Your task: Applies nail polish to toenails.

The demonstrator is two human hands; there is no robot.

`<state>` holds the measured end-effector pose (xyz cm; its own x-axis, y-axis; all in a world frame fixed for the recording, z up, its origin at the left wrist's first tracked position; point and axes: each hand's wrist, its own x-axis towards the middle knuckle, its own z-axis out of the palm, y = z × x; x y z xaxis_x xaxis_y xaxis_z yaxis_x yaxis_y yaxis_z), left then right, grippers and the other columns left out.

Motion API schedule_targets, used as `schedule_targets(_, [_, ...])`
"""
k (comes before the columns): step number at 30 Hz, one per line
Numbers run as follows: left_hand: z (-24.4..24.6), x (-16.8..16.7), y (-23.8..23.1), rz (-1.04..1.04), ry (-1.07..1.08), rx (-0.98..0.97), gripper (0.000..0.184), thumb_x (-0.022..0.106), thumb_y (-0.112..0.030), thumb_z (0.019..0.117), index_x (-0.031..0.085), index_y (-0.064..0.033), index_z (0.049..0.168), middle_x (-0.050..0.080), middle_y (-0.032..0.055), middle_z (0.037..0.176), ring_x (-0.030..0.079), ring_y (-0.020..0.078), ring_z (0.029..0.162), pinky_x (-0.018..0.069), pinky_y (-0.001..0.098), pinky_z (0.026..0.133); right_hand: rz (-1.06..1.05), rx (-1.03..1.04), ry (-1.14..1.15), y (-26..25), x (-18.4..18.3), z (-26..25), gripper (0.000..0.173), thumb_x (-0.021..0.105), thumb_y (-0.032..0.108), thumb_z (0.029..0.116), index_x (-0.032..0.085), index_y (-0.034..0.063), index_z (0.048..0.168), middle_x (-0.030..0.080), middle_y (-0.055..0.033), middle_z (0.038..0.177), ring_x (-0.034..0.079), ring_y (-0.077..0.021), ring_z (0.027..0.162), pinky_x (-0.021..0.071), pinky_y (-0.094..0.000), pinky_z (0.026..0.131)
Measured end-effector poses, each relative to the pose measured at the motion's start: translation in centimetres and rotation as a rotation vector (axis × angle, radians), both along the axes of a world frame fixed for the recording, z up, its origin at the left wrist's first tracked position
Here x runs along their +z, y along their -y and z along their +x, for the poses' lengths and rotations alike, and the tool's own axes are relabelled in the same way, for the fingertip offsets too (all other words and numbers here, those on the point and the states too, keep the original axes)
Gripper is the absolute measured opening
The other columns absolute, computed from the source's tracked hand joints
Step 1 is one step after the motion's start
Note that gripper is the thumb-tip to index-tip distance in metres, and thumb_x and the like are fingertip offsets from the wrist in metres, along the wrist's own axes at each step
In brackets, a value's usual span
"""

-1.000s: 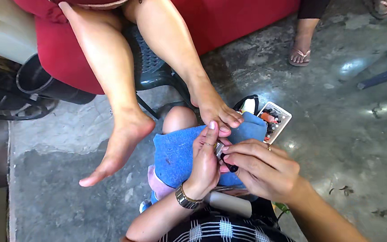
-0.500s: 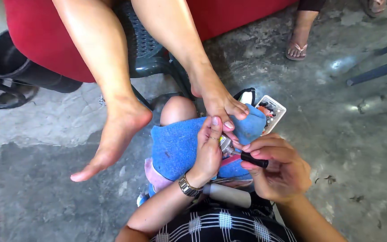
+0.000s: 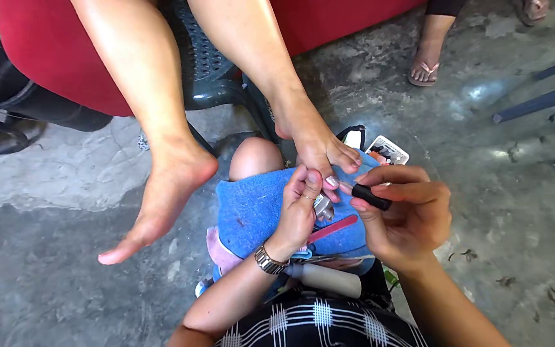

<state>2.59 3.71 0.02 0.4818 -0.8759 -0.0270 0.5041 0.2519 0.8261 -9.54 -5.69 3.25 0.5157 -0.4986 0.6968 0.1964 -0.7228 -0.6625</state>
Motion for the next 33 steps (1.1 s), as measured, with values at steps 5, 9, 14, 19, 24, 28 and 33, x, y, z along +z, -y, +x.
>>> schedule_targets(5, [0.22, -0.18, 0.04, -0.006, 0.029, -0.002, 0.032, 0.047, -0.042, 0.1070, 0.062, -0.0136, 0.108, 0.066, 0.0042, 0.080, 0.058, 0.0066, 0.058, 0.0487, 0.0185, 0.050, -0.027, 0.011, -0.028, 0.10, 0.06, -0.02, 0.021, 0.069, 0.011, 0.0957, 0.055, 0.0102, 0.111, 0.062, -0.0024, 0.112, 0.065, -0.0099, 0.102, 0.0586, -0.0239, 0.085])
schedule_targets(9, [0.20, -0.20, 0.06, -0.015, 0.031, 0.005, 0.031, 0.050, -0.042, 0.1059, 0.063, -0.0138, 0.109, 0.066, 0.0041, 0.080, 0.057, 0.0053, 0.057, 0.0482, 0.0177, 0.049, -0.020, 0.008, -0.017, 0.13, 0.09, -0.02, 0.021, 0.069, 0.012, 0.0958, 0.054, 0.0102, 0.111, 0.062, -0.0019, 0.110, 0.065, -0.0090, 0.101, 0.0581, -0.0234, 0.084])
schedule_targets(14, [0.20, -0.08, 0.13, -0.026, 0.017, 0.009, 0.029, 0.051, -0.039, 0.1062, 0.063, -0.0136, 0.110, 0.066, 0.0041, 0.082, 0.058, 0.0057, 0.057, 0.0491, 0.0180, 0.049, -0.039, 0.001, -0.014, 0.07, 0.10, 0.10, 0.021, 0.070, 0.011, 0.0953, 0.055, 0.0089, 0.110, 0.062, -0.0038, 0.111, 0.065, -0.0100, 0.101, 0.0587, -0.0238, 0.084])
schedule_targets(19, [0.27, -0.06, 0.11, -0.016, 0.021, 0.016, 0.027, 0.052, -0.038, 0.1059, 0.064, -0.0141, 0.111, 0.067, 0.0036, 0.083, 0.060, 0.0057, 0.059, 0.0502, 0.0183, 0.051, -0.061, -0.005, -0.042, 0.04, 0.14, 0.10, 0.019, 0.069, 0.011, 0.0952, 0.055, 0.0068, 0.107, 0.062, -0.0050, 0.109, 0.064, -0.0096, 0.100, 0.0570, -0.0225, 0.084])
schedule_targets(24, [0.29, 0.03, 0.14, -0.014, 0.022, 0.019, 0.027, 0.054, -0.039, 0.1051, 0.064, -0.0138, 0.110, 0.066, 0.0036, 0.082, 0.059, 0.0056, 0.058, 0.0500, 0.0182, 0.050, -0.071, -0.010, -0.047, -0.01, 0.29, 0.11, 0.018, 0.069, 0.010, 0.0943, 0.056, 0.0073, 0.106, 0.062, -0.0044, 0.109, 0.064, -0.0103, 0.102, 0.0569, -0.0228, 0.085])
schedule_targets(28, [0.25, 0.08, 0.16, -0.021, 0.030, 0.022, 0.026, 0.053, -0.037, 0.1059, 0.063, -0.0129, 0.109, 0.066, 0.0040, 0.082, 0.059, 0.0057, 0.057, 0.0503, 0.0184, 0.050, -0.081, -0.014, -0.050, -0.05, 0.26, 0.10, 0.018, 0.069, 0.009, 0.0942, 0.055, 0.0075, 0.105, 0.062, -0.0048, 0.109, 0.064, -0.0107, 0.102, 0.0565, -0.0235, 0.085])
schedule_targets(33, [0.25, 0.10, 0.19, -0.022, 0.033, 0.025, 0.025, 0.053, -0.036, 0.1059, 0.064, -0.0129, 0.110, 0.066, 0.0038, 0.083, 0.059, 0.0056, 0.057, 0.0509, 0.0183, 0.050, -0.086, -0.019, -0.058, -0.05, 0.27, 0.08, 0.017, 0.069, 0.009, 0.0939, 0.056, 0.0072, 0.105, 0.062, -0.0049, 0.108, 0.064, -0.0108, 0.101, 0.0563, -0.0233, 0.085])
